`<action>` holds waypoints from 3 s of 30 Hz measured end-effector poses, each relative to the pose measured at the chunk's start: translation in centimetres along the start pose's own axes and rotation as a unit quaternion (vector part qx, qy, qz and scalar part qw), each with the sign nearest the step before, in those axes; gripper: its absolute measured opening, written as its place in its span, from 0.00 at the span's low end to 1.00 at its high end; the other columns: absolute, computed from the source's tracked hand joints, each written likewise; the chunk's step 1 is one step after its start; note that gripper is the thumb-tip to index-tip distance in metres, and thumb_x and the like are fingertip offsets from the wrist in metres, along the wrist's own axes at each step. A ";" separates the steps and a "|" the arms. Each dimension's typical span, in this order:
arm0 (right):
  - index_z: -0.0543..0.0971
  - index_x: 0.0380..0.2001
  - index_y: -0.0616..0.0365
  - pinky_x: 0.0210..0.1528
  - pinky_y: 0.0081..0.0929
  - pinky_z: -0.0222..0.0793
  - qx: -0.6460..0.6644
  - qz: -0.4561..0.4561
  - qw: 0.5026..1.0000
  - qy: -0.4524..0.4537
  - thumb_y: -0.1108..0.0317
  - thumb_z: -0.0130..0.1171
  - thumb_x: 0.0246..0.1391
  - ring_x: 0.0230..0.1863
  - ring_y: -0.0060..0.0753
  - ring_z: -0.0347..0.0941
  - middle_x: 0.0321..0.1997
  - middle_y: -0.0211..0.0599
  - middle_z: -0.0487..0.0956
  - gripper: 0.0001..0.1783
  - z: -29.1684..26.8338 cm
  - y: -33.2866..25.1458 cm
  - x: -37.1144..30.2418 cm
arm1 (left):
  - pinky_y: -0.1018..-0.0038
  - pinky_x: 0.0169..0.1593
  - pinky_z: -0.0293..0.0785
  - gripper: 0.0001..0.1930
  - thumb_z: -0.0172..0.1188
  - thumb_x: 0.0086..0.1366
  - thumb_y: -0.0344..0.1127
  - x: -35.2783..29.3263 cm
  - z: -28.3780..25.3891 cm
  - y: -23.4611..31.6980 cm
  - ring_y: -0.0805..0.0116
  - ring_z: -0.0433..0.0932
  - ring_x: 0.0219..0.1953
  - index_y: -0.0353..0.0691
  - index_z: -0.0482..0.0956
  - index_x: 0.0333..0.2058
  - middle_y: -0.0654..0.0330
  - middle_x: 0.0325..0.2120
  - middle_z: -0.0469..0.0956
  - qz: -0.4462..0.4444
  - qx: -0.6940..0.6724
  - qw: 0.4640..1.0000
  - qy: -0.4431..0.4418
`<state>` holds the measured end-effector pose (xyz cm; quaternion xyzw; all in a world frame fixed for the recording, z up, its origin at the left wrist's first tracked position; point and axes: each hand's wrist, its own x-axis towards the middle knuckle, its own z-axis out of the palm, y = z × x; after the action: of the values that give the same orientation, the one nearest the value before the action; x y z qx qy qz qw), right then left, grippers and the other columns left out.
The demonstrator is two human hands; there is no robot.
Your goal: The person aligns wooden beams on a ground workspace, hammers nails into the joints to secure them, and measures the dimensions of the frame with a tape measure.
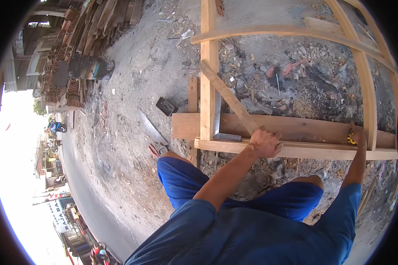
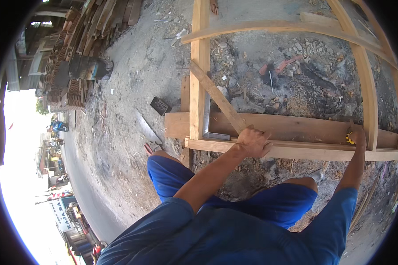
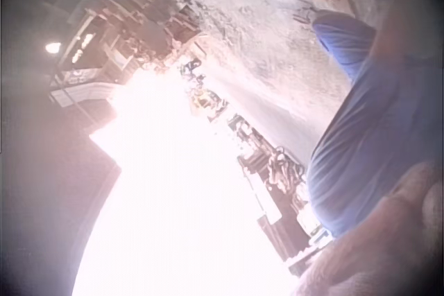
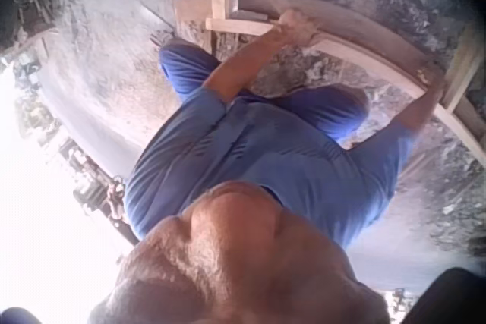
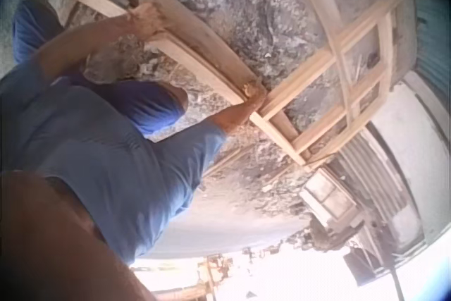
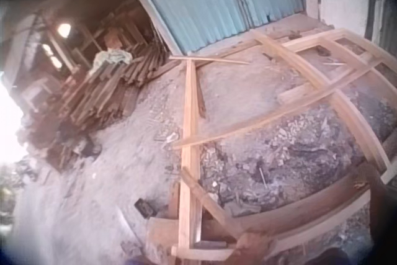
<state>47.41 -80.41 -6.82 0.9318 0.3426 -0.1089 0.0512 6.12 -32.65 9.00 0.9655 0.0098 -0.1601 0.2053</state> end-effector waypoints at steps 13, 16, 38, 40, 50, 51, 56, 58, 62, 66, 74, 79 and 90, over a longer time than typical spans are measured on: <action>0.73 0.64 0.48 0.45 0.51 0.73 0.057 -0.072 0.996 -0.012 0.65 0.65 0.43 0.41 0.59 0.79 0.34 0.57 0.80 0.39 -5.9 -21.0 3.8 | 0.59 0.47 0.73 0.20 0.56 0.63 0.48 -2.0 2.3 -2.1 0.52 0.83 0.33 0.36 0.77 0.44 0.52 0.27 0.84 -0.021 0.000 0.999 0.037; 0.79 0.45 0.70 0.45 0.50 0.70 0.189 0.118 0.975 -0.025 0.55 0.69 0.46 0.43 0.62 0.78 0.39 0.67 0.79 0.29 -13.1 -27.2 2.0 | 0.59 0.48 0.73 0.20 0.55 0.64 0.48 -1.1 1.5 -1.4 0.51 0.83 0.33 0.37 0.77 0.44 0.52 0.27 0.84 -0.003 -0.003 0.999 0.033; 0.83 0.48 0.60 0.55 0.46 0.75 0.106 -0.262 0.922 -0.265 0.59 0.65 0.50 0.51 0.54 0.81 0.47 0.51 0.83 0.23 -8.6 -59.5 -17.4 | 0.52 0.60 0.63 0.21 0.56 0.68 0.48 -13.2 1.7 -15.2 0.47 0.72 0.57 0.38 0.78 0.50 0.45 0.50 0.79 -0.071 0.040 0.997 0.016; 0.84 0.43 0.59 0.54 0.47 0.75 0.143 -0.220 0.925 -0.275 0.60 0.65 0.51 0.53 0.53 0.79 0.48 0.50 0.83 0.19 -7.9 -59.9 -17.6 | 0.51 0.63 0.60 0.23 0.55 0.68 0.52 -13.5 1.7 -15.9 0.48 0.72 0.59 0.40 0.79 0.52 0.45 0.52 0.79 -0.092 0.002 0.996 -0.021; 0.58 0.72 0.48 0.57 0.49 0.73 0.089 -0.110 0.898 -0.418 0.61 0.62 0.53 0.62 0.45 0.74 0.61 0.44 0.77 0.44 -4.3 -58.4 -14.6 | 0.58 0.54 0.65 0.19 0.64 0.60 0.51 -14.8 -7.0 -11.1 0.52 0.84 0.36 0.44 0.82 0.42 0.54 0.33 0.86 -0.041 -0.005 0.978 0.205; 0.55 0.74 0.45 0.56 0.50 0.73 0.085 -0.115 0.891 -0.430 0.61 0.63 0.51 0.63 0.45 0.74 0.62 0.43 0.77 0.48 -5.9 -58.6 -14.6 | 0.59 0.51 0.67 0.17 0.66 0.58 0.49 -15.6 -8.1 -10.4 0.52 0.83 0.33 0.44 0.82 0.39 0.53 0.30 0.85 -0.024 -0.011 0.975 0.219; 0.48 0.77 0.34 0.52 0.48 0.76 0.012 -0.168 0.899 -0.404 0.60 0.67 0.45 0.58 0.44 0.78 0.63 0.39 0.76 0.58 -10.7 -60.5 -17.0 | 0.68 0.23 0.68 0.10 0.71 0.56 0.35 -22.6 -11.9 -14.6 0.65 0.74 0.16 0.39 0.79 0.25 0.57 0.13 0.74 -0.013 -0.192 0.929 0.317; 0.47 0.77 0.37 0.52 0.48 0.76 0.039 -0.147 0.888 -0.434 0.59 0.69 0.43 0.58 0.47 0.78 0.62 0.42 0.76 0.60 -16.0 -61.0 -17.1 | 0.74 0.19 0.60 0.11 0.68 0.63 0.36 -26.6 -13.0 -20.6 0.77 0.65 0.14 0.37 0.76 0.29 0.67 0.16 0.71 0.043 -0.218 0.859 0.460; 0.44 0.77 0.41 0.53 0.47 0.75 0.196 -0.169 0.870 -0.419 0.57 0.71 0.42 0.55 0.51 0.78 0.61 0.47 0.77 0.63 -14.6 -58.7 -18.2 | 0.82 0.18 0.54 0.13 0.62 0.70 0.42 -33.5 -11.7 -28.7 0.83 0.57 0.14 0.43 0.72 0.32 0.71 0.15 0.62 0.018 -0.606 0.583 0.541; 0.44 0.77 0.43 0.53 0.47 0.74 0.065 -0.173 0.883 -0.430 0.59 0.72 0.41 0.53 0.54 0.78 0.60 0.53 0.77 0.64 -15.9 -63.7 -17.5 | 0.82 0.17 0.54 0.14 0.63 0.70 0.46 -40.2 -4.0 -36.8 0.83 0.56 0.13 0.43 0.72 0.35 0.73 0.14 0.59 -0.058 -0.729 0.357 0.581; 0.56 0.74 0.40 0.44 0.43 0.77 0.153 -0.231 0.781 -0.560 0.60 0.69 0.48 0.46 0.43 0.80 0.55 0.44 0.80 0.51 -16.4 -62.8 -14.7 | 0.77 0.16 0.56 0.21 0.60 0.70 0.50 -49.0 17.7 -33.0 0.79 0.60 0.12 0.46 0.68 0.23 0.70 0.11 0.61 -0.430 -0.660 0.379 0.486; 0.78 0.59 0.48 0.41 0.35 0.74 0.090 -0.086 0.682 -0.721 0.55 0.66 0.54 0.41 0.34 0.77 0.43 0.35 0.82 0.29 -19.1 -64.4 -12.1 | 0.54 0.31 0.75 0.28 0.67 0.62 0.45 -48.4 19.8 -26.6 0.49 0.80 0.24 0.26 0.69 0.49 0.45 0.23 0.79 -0.618 -0.382 0.612 0.312; 0.78 0.56 0.59 0.45 0.28 0.72 0.215 -0.240 0.739 -0.591 0.49 0.63 0.60 0.44 0.27 0.78 0.41 0.37 0.82 0.28 -13.4 -66.1 -12.4 | 0.74 0.39 0.76 0.15 0.54 0.74 0.41 -37.4 11.2 -21.2 0.68 0.80 0.33 0.33 0.80 0.42 0.59 0.30 0.81 -0.126 -0.602 0.774 0.150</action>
<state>-2.48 -35.64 7.72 0.5529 0.4234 -0.7175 0.0136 -34.55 -15.99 2.70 0.6464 0.2568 0.0007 0.7184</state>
